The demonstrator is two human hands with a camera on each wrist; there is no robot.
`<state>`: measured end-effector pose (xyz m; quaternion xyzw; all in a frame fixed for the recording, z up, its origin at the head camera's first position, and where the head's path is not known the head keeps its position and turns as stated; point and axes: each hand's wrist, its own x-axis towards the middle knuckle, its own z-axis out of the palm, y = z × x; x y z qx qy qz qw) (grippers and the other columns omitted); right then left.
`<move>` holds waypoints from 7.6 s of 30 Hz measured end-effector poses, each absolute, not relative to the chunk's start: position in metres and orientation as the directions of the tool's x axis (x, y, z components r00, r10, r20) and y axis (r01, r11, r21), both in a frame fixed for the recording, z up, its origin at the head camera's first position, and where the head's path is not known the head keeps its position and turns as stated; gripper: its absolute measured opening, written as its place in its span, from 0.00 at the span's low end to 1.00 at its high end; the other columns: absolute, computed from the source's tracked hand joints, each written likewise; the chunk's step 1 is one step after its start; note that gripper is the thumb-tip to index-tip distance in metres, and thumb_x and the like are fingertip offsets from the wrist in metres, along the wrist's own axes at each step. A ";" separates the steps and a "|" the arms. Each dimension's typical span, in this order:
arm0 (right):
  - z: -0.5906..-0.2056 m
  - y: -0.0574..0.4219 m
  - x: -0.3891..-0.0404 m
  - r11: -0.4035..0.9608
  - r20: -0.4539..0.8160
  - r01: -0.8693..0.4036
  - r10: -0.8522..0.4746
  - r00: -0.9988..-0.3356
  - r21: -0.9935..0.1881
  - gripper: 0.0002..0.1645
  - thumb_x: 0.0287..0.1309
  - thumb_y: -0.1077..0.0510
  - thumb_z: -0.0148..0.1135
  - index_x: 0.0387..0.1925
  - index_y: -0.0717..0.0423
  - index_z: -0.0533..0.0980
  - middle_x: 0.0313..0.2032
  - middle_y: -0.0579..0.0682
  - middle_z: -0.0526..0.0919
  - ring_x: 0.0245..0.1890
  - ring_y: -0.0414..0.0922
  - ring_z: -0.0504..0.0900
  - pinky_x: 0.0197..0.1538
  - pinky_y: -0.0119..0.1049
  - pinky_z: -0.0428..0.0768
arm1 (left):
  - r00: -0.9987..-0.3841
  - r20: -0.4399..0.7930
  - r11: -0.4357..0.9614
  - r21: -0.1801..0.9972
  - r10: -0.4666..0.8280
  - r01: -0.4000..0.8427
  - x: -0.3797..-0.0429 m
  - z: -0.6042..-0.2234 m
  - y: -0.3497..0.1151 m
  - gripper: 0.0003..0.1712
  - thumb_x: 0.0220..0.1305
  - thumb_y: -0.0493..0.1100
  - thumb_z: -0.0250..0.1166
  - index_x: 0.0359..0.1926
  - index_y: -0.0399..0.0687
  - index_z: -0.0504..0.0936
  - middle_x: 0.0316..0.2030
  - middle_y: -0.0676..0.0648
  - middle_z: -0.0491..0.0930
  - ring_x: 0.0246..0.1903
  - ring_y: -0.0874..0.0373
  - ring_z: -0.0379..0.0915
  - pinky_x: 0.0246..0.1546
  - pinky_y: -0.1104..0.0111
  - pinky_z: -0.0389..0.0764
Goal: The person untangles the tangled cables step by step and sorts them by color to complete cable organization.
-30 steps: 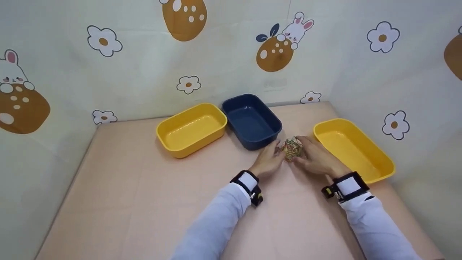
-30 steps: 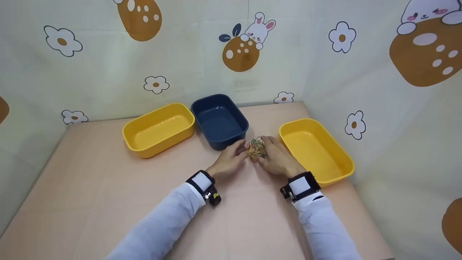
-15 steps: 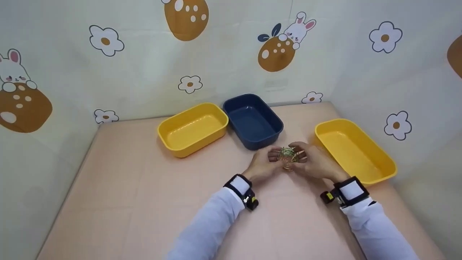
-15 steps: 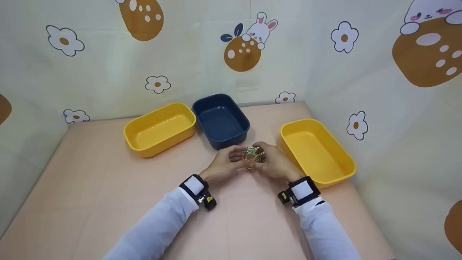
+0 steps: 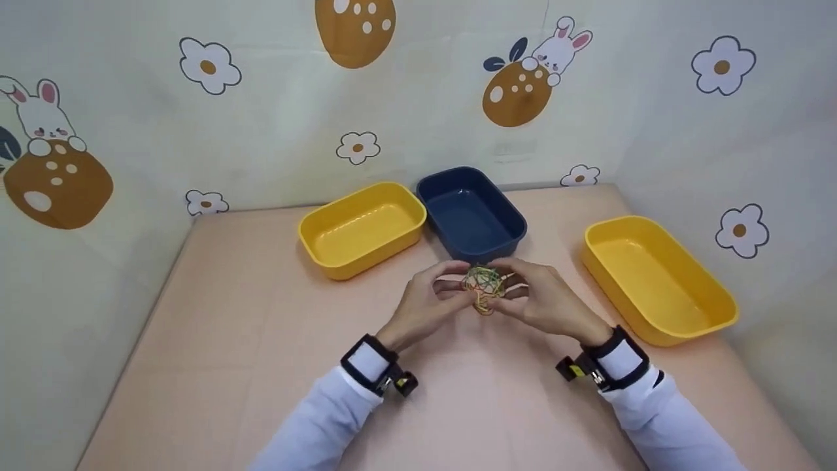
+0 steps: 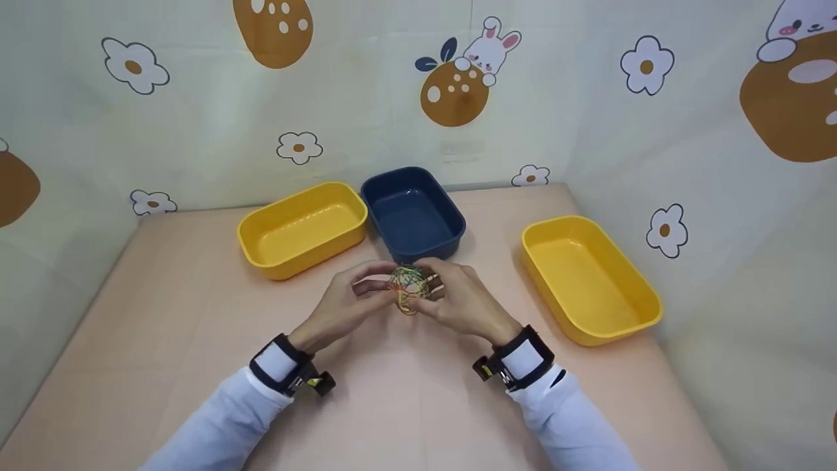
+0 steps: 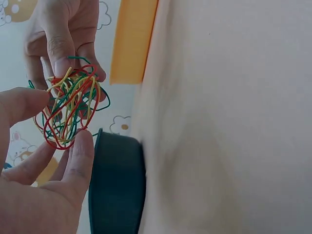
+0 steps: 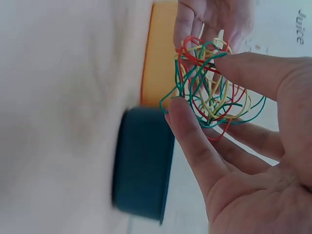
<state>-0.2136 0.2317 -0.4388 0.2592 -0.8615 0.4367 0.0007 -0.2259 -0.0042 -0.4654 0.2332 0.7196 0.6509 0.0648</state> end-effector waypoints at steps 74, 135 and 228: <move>-0.417 0.140 -0.223 -0.287 0.289 -0.219 -0.230 -0.929 -0.932 0.07 0.68 0.66 0.56 0.40 0.70 0.69 0.41 0.75 0.79 0.33 0.50 0.85 0.40 0.41 0.87 | -0.952 0.229 -0.413 0.902 0.205 0.129 -0.232 -0.445 -0.086 0.28 0.60 0.41 0.72 0.58 0.44 0.71 0.49 0.40 0.72 0.33 0.54 0.74 0.32 0.70 0.81; -0.338 0.353 -0.203 0.497 0.634 -0.463 0.253 -0.731 -0.733 0.13 0.64 0.59 0.62 0.46 0.65 0.79 0.41 0.57 0.87 0.33 0.41 0.87 0.40 0.26 0.84 | -0.975 0.212 -0.377 0.910 0.064 0.173 -0.247 -0.443 -0.128 0.26 0.61 0.38 0.70 0.58 0.41 0.70 0.45 0.42 0.69 0.27 0.56 0.69 0.22 0.73 0.70; -0.403 0.134 -0.234 0.365 0.355 -0.580 -0.523 -0.775 -0.728 0.03 0.59 0.58 0.69 0.32 0.52 0.85 0.26 0.46 0.82 0.25 0.43 0.74 0.28 0.36 0.70 | -0.854 0.393 -0.098 0.918 0.340 0.384 -0.213 -0.430 -0.074 0.31 0.58 0.30 0.70 0.59 0.34 0.65 0.58 0.39 0.70 0.52 0.52 0.73 0.44 0.70 0.82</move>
